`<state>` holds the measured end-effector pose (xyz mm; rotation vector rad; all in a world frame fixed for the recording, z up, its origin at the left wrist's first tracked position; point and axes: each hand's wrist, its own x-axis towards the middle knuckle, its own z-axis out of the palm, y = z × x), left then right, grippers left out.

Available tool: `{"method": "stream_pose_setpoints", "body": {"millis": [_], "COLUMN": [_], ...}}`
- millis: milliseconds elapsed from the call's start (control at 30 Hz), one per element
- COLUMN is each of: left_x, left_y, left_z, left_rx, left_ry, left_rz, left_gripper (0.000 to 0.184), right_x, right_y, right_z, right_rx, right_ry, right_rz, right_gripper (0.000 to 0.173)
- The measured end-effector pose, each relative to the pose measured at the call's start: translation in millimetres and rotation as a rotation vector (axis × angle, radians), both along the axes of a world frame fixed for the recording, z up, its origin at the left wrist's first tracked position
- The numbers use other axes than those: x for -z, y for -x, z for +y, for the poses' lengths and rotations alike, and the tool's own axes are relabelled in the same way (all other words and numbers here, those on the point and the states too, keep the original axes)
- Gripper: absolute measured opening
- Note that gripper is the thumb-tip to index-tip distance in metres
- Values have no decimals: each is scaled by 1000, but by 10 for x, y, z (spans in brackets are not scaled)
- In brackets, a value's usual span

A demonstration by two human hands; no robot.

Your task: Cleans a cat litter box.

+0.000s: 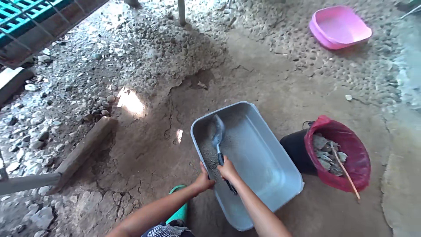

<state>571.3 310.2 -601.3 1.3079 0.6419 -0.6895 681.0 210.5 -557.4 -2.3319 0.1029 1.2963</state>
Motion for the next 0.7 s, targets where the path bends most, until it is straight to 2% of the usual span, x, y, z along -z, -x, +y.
{"method": "stream_pose_setpoints", "body": {"millis": [67, 167, 233, 267, 300, 333, 367, 400, 467, 500, 567, 700], "left_x": [11, -12, -18, -34, -77, -96, -78, -55, -21, -26, -33, 21], "left_y": [1, 42, 51, 67, 75, 72, 69, 69, 44, 17, -13, 1], "left_z": [3, 12, 45, 58, 67, 70, 74, 71, 56, 50, 33, 13], "left_rx": [-21, -51, -49, -3, 53, 97, 136, 129, 53, 8, -18, -76], "left_ry": [31, 90, 82, 46, -13, -80, -115, -106, 15, 67, 85, 113], "left_rz": [-12, -34, -82, -113, -151, -187, -216, -220, -154, -108, -69, -92], "left_gripper": [122, 123, 121, 111, 86, 53, 37, 41, 96, 115, 125, 131], "right_x": [-110, -150, -194, -206, -193, -155, -122, -113, -132, -125, -127, -206], "right_y": [80, 159, 184, 234, 284, 319, 334, 322, 223, 163, 110, 51], "right_z": [-54, 86, 306, 394, 455, 484, 486, 458, 305, 199, 38, -158], "right_rx": [-2, 201, 261, 259, 246, 213, 167, 117, 23, -36, -209, -515], "right_ry": [-34, -183, -237, -241, -235, -218, -192, -173, -150, -141, -92, 31], "right_rz": [34, 7, 5, 5, 1, -3, -5, -5, 2, 11, 0, -57], "right_gripper": [54, 53, 52, 53, 55, 56, 58, 59, 62, 62, 62, 60]}}
